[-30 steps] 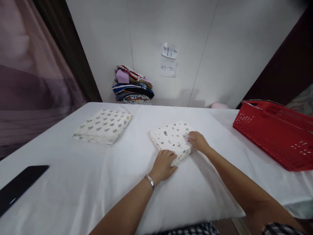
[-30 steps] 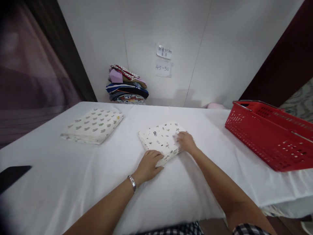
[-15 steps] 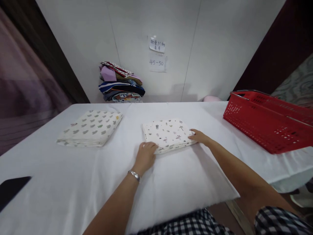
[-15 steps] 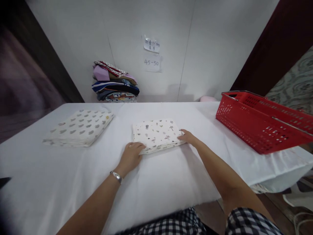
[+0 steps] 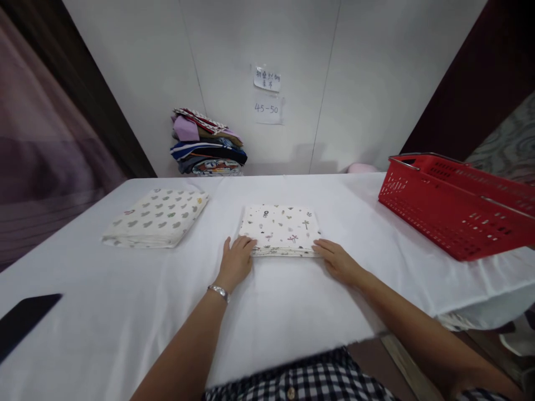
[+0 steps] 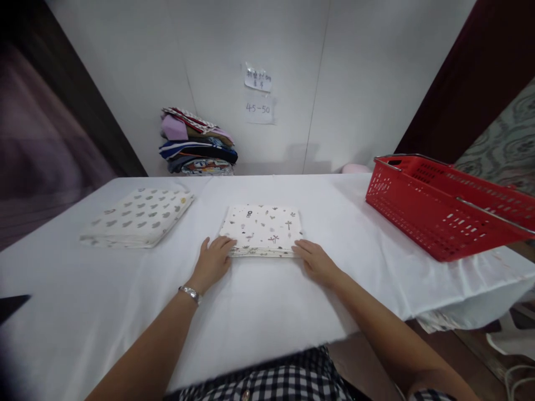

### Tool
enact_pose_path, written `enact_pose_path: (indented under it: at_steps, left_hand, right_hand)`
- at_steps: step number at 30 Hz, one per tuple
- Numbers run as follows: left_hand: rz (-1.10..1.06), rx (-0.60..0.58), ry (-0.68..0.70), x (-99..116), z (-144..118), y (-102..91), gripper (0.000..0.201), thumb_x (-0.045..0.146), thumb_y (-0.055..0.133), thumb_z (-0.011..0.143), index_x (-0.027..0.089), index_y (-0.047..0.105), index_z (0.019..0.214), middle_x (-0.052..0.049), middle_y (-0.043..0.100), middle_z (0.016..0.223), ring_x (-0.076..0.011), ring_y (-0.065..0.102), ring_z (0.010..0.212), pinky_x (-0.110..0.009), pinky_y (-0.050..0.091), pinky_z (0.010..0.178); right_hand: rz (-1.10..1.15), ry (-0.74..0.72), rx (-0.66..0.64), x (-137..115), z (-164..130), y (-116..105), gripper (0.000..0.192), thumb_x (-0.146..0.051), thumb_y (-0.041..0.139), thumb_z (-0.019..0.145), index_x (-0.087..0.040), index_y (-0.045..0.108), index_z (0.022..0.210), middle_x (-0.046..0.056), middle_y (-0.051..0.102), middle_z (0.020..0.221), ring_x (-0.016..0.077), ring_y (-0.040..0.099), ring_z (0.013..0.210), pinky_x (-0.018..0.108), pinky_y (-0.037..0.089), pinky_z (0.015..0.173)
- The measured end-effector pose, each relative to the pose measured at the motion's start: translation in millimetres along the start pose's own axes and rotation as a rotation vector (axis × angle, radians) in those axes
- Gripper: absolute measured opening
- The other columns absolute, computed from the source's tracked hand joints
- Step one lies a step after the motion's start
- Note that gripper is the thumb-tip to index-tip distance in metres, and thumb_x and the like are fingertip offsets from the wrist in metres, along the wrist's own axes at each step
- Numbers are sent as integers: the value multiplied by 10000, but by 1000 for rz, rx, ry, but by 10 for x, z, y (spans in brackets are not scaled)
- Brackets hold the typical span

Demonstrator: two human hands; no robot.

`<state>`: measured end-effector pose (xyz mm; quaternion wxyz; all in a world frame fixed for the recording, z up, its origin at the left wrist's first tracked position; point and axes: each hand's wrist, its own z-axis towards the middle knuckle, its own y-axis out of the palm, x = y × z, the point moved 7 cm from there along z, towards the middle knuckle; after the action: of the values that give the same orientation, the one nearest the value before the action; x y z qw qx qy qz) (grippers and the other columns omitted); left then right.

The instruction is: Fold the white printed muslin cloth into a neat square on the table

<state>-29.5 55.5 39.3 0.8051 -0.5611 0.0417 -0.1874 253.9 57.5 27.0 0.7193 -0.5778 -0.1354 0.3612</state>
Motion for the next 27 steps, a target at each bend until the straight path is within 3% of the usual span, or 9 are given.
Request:
enact_pose_path:
  at_steps: [8,13,17,23,27]
  left_hand:
    - [95,-26,39,20,49,5,525,-5,370,723,223,554,1158,-81,593,1140,-229,503,1120,-525,222,1062]
    - [114,-54,78,-14,129,-7,527,-19,358,730,227,575,1143,-89,600,1113,-234,518,1087,-514,241,1050]
    - [142,-46,113,-24,171,7,510,-14,366,729,219,583,1127,-96,604,1080,-235,531,1050,-498,253,1044]
    - [140,-26,147,-51,185,18,492,-9,372,718,199,586,1109,-98,622,1032,-227,560,989,-470,278,1027]
    - [123,-50,140,-87,257,-138,532,1,382,691,187,552,1159,-90,634,1038,-218,569,993,-468,256,1045]
  right_hand:
    - [-269,-178,-66,-8,184,68,523,-13,330,834,-173,435,1320,118,537,1269,228,463,1167,460,332,974]
    - [-301,-253,-19,-7,247,48,552,4,346,809,-174,425,1325,121,565,1216,224,492,1113,449,319,975]
    - [-268,-293,36,-4,298,36,552,13,384,748,-148,485,1265,125,607,1124,226,538,995,401,389,887]
    - [-176,-242,96,83,385,-58,480,-32,430,722,-163,553,1167,116,640,1057,225,565,903,386,426,824]
    - [-52,-167,196,154,475,-327,418,-108,447,760,-176,554,1158,102,643,1075,229,579,924,410,431,852]
